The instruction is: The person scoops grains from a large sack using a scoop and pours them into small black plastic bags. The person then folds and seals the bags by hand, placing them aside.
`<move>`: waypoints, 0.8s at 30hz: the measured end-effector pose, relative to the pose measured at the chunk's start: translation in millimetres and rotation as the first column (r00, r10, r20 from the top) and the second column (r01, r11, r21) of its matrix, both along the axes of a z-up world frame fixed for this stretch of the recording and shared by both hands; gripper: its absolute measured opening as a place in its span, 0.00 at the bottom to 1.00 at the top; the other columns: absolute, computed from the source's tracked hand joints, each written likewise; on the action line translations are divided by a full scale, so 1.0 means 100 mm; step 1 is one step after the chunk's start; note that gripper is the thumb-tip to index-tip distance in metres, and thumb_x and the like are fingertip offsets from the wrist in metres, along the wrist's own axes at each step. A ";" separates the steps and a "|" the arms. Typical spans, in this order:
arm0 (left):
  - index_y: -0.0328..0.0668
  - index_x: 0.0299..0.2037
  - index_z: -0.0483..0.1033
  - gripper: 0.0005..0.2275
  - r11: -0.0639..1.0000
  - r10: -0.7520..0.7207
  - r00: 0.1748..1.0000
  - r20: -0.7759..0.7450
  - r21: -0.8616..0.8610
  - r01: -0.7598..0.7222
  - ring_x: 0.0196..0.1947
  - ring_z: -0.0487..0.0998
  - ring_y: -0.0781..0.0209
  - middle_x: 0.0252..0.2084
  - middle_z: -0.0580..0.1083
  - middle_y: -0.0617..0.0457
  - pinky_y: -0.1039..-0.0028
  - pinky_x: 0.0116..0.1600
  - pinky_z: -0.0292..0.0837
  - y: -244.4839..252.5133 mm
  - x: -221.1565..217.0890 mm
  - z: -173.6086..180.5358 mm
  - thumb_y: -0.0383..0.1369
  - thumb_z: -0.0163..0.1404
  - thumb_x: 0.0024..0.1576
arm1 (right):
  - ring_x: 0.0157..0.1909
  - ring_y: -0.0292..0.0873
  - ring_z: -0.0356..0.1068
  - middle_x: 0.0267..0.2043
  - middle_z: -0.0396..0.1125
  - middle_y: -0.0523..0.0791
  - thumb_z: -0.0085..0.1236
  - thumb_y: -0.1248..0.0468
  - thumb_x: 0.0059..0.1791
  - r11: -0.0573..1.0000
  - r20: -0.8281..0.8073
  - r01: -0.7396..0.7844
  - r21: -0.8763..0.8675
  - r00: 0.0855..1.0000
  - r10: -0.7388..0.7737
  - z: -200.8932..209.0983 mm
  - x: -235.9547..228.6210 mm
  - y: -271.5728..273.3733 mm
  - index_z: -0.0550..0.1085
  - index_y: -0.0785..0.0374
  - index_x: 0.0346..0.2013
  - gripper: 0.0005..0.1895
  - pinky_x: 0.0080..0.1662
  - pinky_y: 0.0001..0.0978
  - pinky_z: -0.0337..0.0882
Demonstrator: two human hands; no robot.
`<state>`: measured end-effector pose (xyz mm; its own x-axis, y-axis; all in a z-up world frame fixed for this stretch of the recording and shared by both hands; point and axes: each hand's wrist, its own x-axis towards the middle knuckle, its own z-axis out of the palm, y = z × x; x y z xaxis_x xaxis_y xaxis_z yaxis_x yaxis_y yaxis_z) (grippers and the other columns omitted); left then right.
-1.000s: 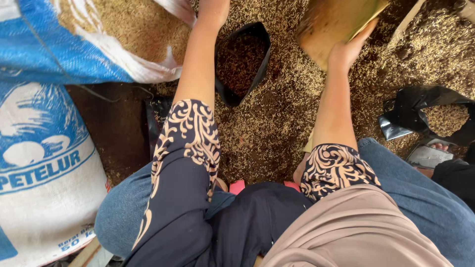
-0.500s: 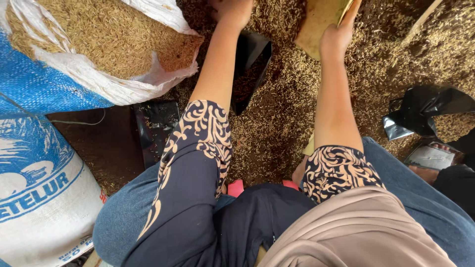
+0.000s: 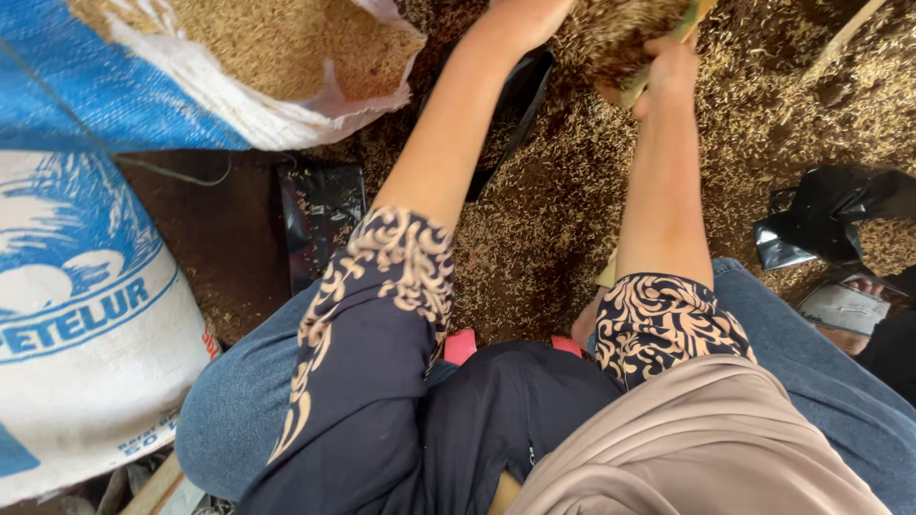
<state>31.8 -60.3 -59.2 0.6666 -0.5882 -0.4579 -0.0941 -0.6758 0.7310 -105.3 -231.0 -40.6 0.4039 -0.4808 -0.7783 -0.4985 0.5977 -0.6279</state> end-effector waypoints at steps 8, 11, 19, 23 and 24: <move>0.53 0.53 0.73 0.36 0.993 -0.117 0.434 0.893 0.106 0.049 0.45 0.79 0.35 0.48 0.77 0.39 0.40 0.45 0.72 1.41 -0.50 0.54 0.36 0.62 0.25 | 0.72 0.59 0.51 0.71 0.50 0.58 0.56 0.59 0.50 0.955 0.091 -0.205 -0.213 0.969 0.228 0.39 -0.27 -0.36 0.65 0.70 0.67 0.31 0.68 0.63 0.57; 0.54 0.49 0.77 0.22 0.993 -0.054 0.570 0.820 0.104 -0.055 0.51 0.79 0.39 0.51 0.77 0.44 0.46 0.48 0.74 1.46 -0.57 0.38 0.32 0.60 0.41 | 0.72 0.58 0.51 0.70 0.53 0.59 0.54 0.57 0.51 0.926 0.183 -0.263 -0.271 0.931 0.317 0.77 -0.44 -0.26 0.66 0.69 0.66 0.32 0.69 0.61 0.56; 0.42 0.44 0.81 0.13 0.889 0.453 0.571 0.685 -0.395 -0.231 0.32 0.80 0.40 0.41 0.80 0.43 0.51 0.34 0.75 1.29 -0.25 0.15 0.42 0.53 0.61 | 0.76 0.56 0.52 0.75 0.51 0.55 0.46 0.42 0.50 0.845 -0.079 -0.437 -0.308 0.897 0.436 2.06 -0.73 0.75 0.55 0.60 0.72 0.41 0.69 0.52 0.57; 0.39 0.36 0.78 0.18 0.934 0.355 0.743 0.567 -0.184 -0.306 0.34 0.80 0.44 0.33 0.79 0.43 0.53 0.37 0.74 1.44 -0.20 0.31 0.49 0.56 0.60 | 0.78 0.57 0.47 0.78 0.47 0.57 0.46 0.38 0.52 0.807 -0.097 -0.520 -0.278 0.851 0.516 2.12 -0.73 1.12 0.50 0.63 0.76 0.47 0.72 0.53 0.53; 0.37 0.36 0.77 0.19 0.941 0.337 0.785 0.520 -0.152 -0.303 0.33 0.79 0.44 0.33 0.78 0.43 0.53 0.36 0.73 1.53 -0.22 0.34 0.49 0.56 0.60 | 0.78 0.57 0.44 0.78 0.44 0.54 0.44 0.37 0.51 0.792 -0.169 -0.545 -0.275 0.838 0.519 2.08 -0.73 1.17 0.46 0.59 0.76 0.47 0.71 0.58 0.49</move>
<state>10.0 92.7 -25.4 0.9488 -0.3116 0.0509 -0.2642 -0.6954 0.6682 -178.5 -113.6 167.3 0.6075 -0.4223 -0.6728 -0.7383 0.0123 -0.6744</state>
